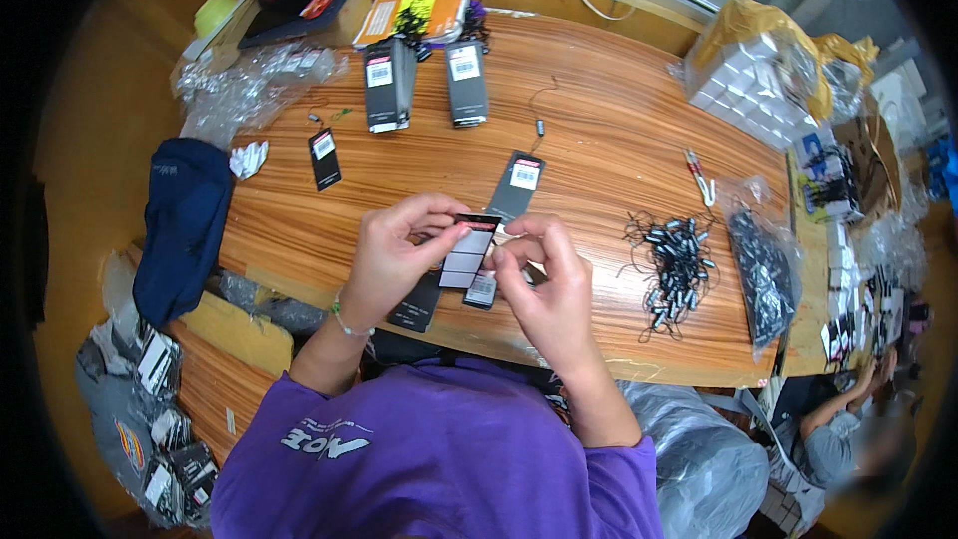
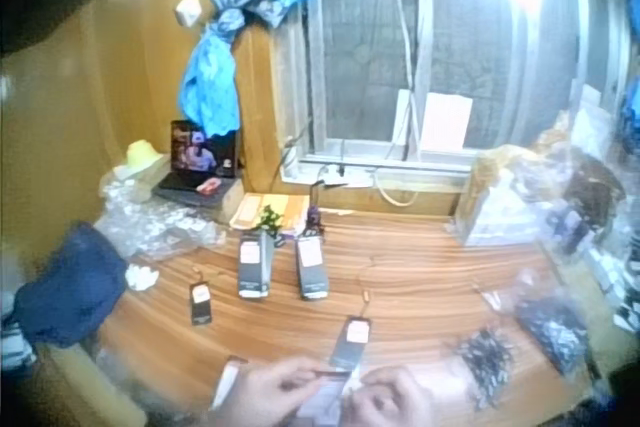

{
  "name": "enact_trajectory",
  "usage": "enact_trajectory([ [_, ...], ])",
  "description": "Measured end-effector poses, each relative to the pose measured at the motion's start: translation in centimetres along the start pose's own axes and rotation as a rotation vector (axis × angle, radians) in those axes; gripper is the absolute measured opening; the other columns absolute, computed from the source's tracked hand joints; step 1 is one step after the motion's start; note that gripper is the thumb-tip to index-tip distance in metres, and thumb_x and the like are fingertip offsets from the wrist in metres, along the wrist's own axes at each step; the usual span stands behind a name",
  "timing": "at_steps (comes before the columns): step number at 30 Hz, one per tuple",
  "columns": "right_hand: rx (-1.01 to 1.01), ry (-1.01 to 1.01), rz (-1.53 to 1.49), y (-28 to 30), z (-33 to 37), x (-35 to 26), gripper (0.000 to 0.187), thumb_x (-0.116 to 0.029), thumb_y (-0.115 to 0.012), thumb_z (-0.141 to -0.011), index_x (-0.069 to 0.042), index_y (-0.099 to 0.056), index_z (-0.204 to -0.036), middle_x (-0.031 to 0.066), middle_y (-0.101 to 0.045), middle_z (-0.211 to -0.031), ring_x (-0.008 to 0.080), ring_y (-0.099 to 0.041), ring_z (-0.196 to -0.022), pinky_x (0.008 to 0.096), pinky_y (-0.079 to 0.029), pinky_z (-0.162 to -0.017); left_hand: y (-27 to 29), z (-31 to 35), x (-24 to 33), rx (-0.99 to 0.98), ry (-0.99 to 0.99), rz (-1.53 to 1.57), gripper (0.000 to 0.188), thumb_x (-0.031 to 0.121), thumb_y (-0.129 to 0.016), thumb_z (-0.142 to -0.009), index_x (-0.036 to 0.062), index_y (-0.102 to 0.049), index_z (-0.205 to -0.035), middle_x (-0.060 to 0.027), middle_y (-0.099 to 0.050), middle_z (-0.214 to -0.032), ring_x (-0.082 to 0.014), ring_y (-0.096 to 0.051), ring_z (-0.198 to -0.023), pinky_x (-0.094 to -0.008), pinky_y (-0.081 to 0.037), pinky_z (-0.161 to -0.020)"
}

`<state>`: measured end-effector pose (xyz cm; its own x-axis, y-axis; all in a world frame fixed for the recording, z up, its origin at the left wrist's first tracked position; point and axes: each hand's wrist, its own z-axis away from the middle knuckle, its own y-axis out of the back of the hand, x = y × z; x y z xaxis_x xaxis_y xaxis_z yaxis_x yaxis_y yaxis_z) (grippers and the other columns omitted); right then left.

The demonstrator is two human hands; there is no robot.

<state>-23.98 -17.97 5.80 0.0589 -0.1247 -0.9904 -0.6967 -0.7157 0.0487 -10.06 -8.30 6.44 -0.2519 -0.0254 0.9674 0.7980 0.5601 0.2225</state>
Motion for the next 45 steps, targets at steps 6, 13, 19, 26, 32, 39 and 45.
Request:
enact_trajectory([
  [6, 0.137, 0.114, 0.052, 0.5, -0.3, 1.2, 0.018, 0.002, -0.057, -0.081, 0.001, -0.047, -0.096, 0.009, -0.064, -0.071, 0.0107, -0.062, -0.068, 0.0215, -0.046, -0.061, -2.0, -0.3, 0.2, -0.087, -0.122, -0.041, 0.017, -0.002, -0.062, -0.078, -0.0041, -0.062, -0.095, -0.0102, -0.066, -0.087, -0.014, -0.065, -0.08, -0.0235, -0.053, -0.07],
  [13, 0.108, 0.033, -0.06, 0.8, -0.4, 1.0, 0.023, 0.004, -0.057, -0.081, 0.0, -0.044, -0.1, 0.0069, -0.06, -0.07, 0.0096, -0.058, -0.067, 0.0207, -0.044, -0.061, -2.3, -0.3, 0.4, -0.067, -0.249, -0.16, 0.016, 0.0, -0.064, -0.075, -0.001, -0.065, -0.091, -0.0107, -0.066, -0.088, -0.0177, -0.064, -0.077, -0.0265, -0.051, -0.067],
  [19, 0.075, -0.014, -0.106, 1.0, -0.5, 0.3, 0.027, 0.006, -0.053, -0.083, -0.001, -0.041, -0.106, 0.0051, -0.058, -0.071, 0.008, -0.055, -0.068, 0.0191, -0.044, -0.063, -2.6, -0.5, 0.1, -0.022, -0.417, -0.232, 0.014, 0.001, -0.064, -0.075, 0.0016, -0.065, -0.089, -0.01, -0.064, -0.085, -0.023, -0.062, -0.079, -0.0315, -0.049, -0.068],
  [26, 0.022, -0.091, -0.355, 2.0, -0.9, 0.9, 0.019, -0.001, -0.051, -0.087, 0.001, -0.045, -0.105, 0.0073, -0.06, -0.076, 0.0102, -0.057, -0.068, 0.0211, -0.046, -0.065, -2.5, -1.1, 0.3, -0.007, -0.622, -0.419, 0.013, 0.008, -0.066, -0.07, 0.0091, -0.066, -0.083, -0.0028, -0.063, -0.085, -0.0194, -0.059, -0.079, -0.0317, -0.046, -0.068],
  [32, 0.01, -0.232, -0.622, 2.6, -1.1, 2.2, 0.011, -0.005, -0.049, -0.089, 0.001, -0.05, -0.098, 0.0083, -0.06, -0.084, 0.0149, -0.059, -0.075, 0.0263, -0.049, -0.072, -2.9, -1.9, -0.2, 0.063, -0.835, -0.538, 0.018, 0.012, -0.065, -0.066, 0.011, -0.067, -0.083, 0.0011, -0.061, -0.085, -0.0179, -0.056, -0.084, -0.0344, -0.044, -0.073],
  [39, -0.067, -0.269, -0.673, 3.0, -0.7, 3.1, 0.008, -0.009, -0.05, -0.09, -0.002, -0.052, -0.094, 0.0054, -0.054, -0.095, 0.011, -0.054, -0.085, 0.0259, -0.047, -0.076, -3.1, -2.0, -0.7, 0.033, -0.874, -0.609, 0.015, 0.013, -0.064, -0.067, 0.0127, -0.066, -0.081, 0.003, -0.062, -0.085, -0.0148, -0.058, -0.084, -0.0374, -0.043, -0.077],
  [45, 0.308, -0.102, -0.636, 3.7, -1.6, 2.4, 0.009, -0.017, -0.051, -0.091, -0.008, -0.05, -0.088, 0.003, -0.05, -0.096, 0.013, -0.048, -0.084, 0.0275, -0.041, -0.076, -3.2, -1.9, -1.1, -0.051, -0.856, -0.557, 0.013, 0.01, -0.063, -0.068, 0.0115, -0.065, -0.081, 0.0015, -0.063, -0.087, -0.0153, -0.061, -0.079, -0.0334, -0.045, -0.073],
])
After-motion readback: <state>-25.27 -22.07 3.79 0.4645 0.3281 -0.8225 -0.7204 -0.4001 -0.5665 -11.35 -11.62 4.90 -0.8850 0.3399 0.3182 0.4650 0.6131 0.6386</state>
